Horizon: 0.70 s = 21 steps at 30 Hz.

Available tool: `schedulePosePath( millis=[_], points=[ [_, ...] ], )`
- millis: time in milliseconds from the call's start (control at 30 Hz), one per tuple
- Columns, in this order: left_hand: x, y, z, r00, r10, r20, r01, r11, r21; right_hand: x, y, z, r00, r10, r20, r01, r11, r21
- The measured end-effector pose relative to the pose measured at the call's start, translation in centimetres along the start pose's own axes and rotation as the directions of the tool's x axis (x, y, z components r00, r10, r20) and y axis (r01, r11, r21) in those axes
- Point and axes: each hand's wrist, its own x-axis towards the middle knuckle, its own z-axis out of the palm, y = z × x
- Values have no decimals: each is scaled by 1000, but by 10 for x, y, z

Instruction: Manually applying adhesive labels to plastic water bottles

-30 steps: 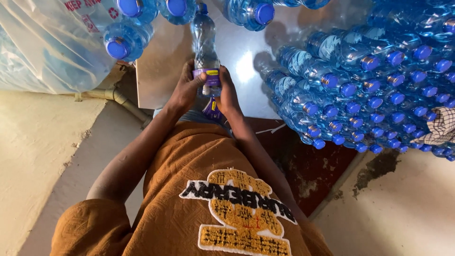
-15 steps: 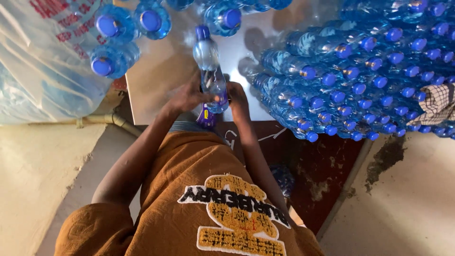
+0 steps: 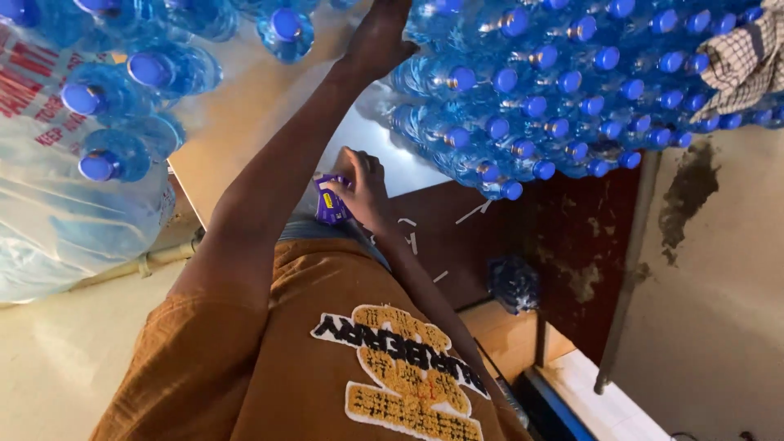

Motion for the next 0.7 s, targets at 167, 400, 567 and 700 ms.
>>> schedulePosePath(
  millis=[167,400,567,700],
  points=[
    [-15,-3,8,999,-31,10,31,1000,-3,12,15,26,985,-169,-24,162,972,-169],
    [-96,-9,-45,990,-131,-48,133,990,37,31,42,30,925,-380,-9,374,915,-151],
    [-229,13,-81,908,-413,-69,401,905,-141,24,46,25,941,-333,-64,321,936,-146],
    [-313,51,-80,850,-527,5,522,841,-146,21,50,20,980,-183,-75,178,982,-59]
  ],
)
